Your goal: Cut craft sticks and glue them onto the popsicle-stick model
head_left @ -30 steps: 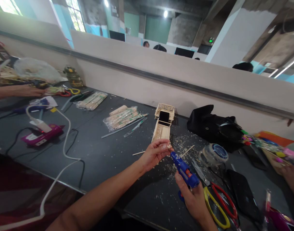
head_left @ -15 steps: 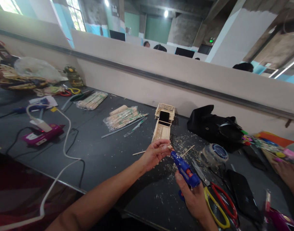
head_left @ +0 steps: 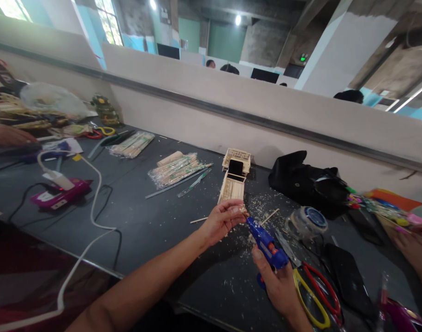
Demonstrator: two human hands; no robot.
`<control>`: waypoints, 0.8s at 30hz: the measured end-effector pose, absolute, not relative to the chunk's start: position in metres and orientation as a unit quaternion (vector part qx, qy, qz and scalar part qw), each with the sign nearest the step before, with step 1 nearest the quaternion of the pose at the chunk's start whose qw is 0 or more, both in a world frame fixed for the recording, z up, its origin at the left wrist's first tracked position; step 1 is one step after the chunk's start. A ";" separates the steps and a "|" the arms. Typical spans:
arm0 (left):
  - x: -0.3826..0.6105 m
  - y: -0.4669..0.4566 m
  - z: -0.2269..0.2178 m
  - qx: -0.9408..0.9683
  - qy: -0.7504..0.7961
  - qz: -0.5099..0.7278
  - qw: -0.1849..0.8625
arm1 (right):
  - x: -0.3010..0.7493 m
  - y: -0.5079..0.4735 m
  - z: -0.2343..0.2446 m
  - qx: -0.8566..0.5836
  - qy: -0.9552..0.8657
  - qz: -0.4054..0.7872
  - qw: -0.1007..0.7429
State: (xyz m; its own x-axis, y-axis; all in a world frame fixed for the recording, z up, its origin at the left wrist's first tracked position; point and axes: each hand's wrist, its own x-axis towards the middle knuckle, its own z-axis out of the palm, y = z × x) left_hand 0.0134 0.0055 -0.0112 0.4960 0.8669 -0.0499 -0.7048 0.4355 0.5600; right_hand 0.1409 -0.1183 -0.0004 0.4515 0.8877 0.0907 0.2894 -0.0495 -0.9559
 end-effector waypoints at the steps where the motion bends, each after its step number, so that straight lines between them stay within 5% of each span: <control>1: 0.013 0.006 -0.011 0.241 0.167 0.474 0.830 | 0.141 -0.118 -0.001 -0.668 -0.435 0.283 0.534; 16: 0.003 0.011 -0.004 0.387 0.181 0.519 0.740 | 0.159 -0.130 -0.002 -0.621 -0.466 0.360 0.517; 24: -0.003 0.005 0.005 0.548 0.206 0.513 0.628 | 0.153 -0.134 -0.004 -0.641 -0.450 0.301 0.544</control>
